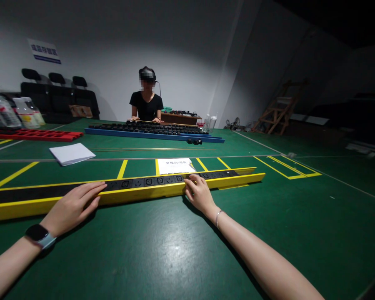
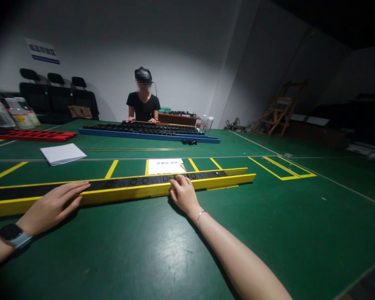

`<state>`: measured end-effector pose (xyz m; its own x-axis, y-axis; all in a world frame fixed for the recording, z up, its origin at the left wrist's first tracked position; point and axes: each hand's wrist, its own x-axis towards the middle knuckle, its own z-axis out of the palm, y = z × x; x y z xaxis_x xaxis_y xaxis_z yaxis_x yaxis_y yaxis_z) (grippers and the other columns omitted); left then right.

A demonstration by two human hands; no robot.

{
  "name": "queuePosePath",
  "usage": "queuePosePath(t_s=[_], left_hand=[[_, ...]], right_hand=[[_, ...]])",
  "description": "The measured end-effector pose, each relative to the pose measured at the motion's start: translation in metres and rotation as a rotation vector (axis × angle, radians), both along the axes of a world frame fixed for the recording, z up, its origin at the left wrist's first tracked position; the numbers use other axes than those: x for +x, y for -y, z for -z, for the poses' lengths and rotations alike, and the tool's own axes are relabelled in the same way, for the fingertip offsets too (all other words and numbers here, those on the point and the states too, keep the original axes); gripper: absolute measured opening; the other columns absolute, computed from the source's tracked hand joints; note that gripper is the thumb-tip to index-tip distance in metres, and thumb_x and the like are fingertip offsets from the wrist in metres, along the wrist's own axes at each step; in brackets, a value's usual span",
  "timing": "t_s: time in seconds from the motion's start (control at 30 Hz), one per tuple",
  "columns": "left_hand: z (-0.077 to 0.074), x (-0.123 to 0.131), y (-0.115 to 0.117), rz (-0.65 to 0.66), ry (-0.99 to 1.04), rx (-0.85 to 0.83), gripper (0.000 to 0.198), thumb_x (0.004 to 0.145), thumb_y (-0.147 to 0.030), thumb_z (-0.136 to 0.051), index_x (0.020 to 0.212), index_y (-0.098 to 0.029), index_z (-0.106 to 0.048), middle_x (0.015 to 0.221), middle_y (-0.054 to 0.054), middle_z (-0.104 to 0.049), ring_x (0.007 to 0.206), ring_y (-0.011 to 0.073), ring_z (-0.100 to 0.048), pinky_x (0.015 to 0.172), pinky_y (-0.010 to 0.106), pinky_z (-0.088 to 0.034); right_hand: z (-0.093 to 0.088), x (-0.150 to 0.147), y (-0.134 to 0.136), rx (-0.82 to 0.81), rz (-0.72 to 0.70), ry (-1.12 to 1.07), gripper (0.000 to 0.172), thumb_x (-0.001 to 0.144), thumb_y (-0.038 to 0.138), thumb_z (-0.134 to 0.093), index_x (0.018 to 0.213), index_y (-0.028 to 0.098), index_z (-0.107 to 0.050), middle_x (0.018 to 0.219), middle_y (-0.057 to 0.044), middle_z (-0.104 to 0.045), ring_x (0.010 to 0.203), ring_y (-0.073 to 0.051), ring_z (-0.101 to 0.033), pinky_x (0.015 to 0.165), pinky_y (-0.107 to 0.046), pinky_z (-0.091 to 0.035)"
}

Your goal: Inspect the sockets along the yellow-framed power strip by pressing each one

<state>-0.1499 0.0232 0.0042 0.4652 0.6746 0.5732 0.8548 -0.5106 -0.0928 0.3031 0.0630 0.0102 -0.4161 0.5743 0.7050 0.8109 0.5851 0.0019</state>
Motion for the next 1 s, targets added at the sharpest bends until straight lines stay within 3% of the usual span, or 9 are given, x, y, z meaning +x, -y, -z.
queuePosePath(t_s=[0.53,0.8,1.0], left_hand=[[0.0014,-0.0007,-0.0002,0.005,-0.021,0.026,0.051,0.09,-0.038,-0.048,0.138,-0.021,-0.045,0.135,0.009,-0.053,0.12,0.0221,-0.052,0.106,0.043,-0.041],[0.0004,0.0004,0.0003,0.008,-0.019,0.036,0.05,0.09,-0.039,-0.047,0.137,-0.021,-0.046,0.134,0.01,-0.054,0.118,0.0229,-0.053,0.105,0.044,-0.043],[0.002,-0.0011,-0.0005,0.005,-0.025,0.037,0.05,0.09,-0.038,-0.047,0.138,-0.022,-0.045,0.134,0.009,-0.054,0.118,0.0229,-0.054,0.104,0.044,-0.043]], right_hand=[[-0.0011,-0.003,0.0023,-0.022,0.133,0.037,0.017,0.093,0.03,-0.051,0.098,0.019,-0.062,0.114,-0.012,-0.058,0.103,-0.022,-0.057,0.088,-0.037,-0.037],[0.0017,0.0005,-0.0005,-0.009,0.038,0.032,0.023,0.095,0.025,-0.048,0.113,0.017,-0.06,0.116,-0.014,-0.06,0.109,-0.024,-0.056,0.088,-0.038,-0.04],[0.0061,0.0015,-0.005,-0.025,-0.059,0.025,0.027,0.096,0.02,-0.046,0.121,0.016,-0.056,0.114,-0.012,-0.063,0.102,-0.022,-0.06,0.087,-0.037,-0.043]])
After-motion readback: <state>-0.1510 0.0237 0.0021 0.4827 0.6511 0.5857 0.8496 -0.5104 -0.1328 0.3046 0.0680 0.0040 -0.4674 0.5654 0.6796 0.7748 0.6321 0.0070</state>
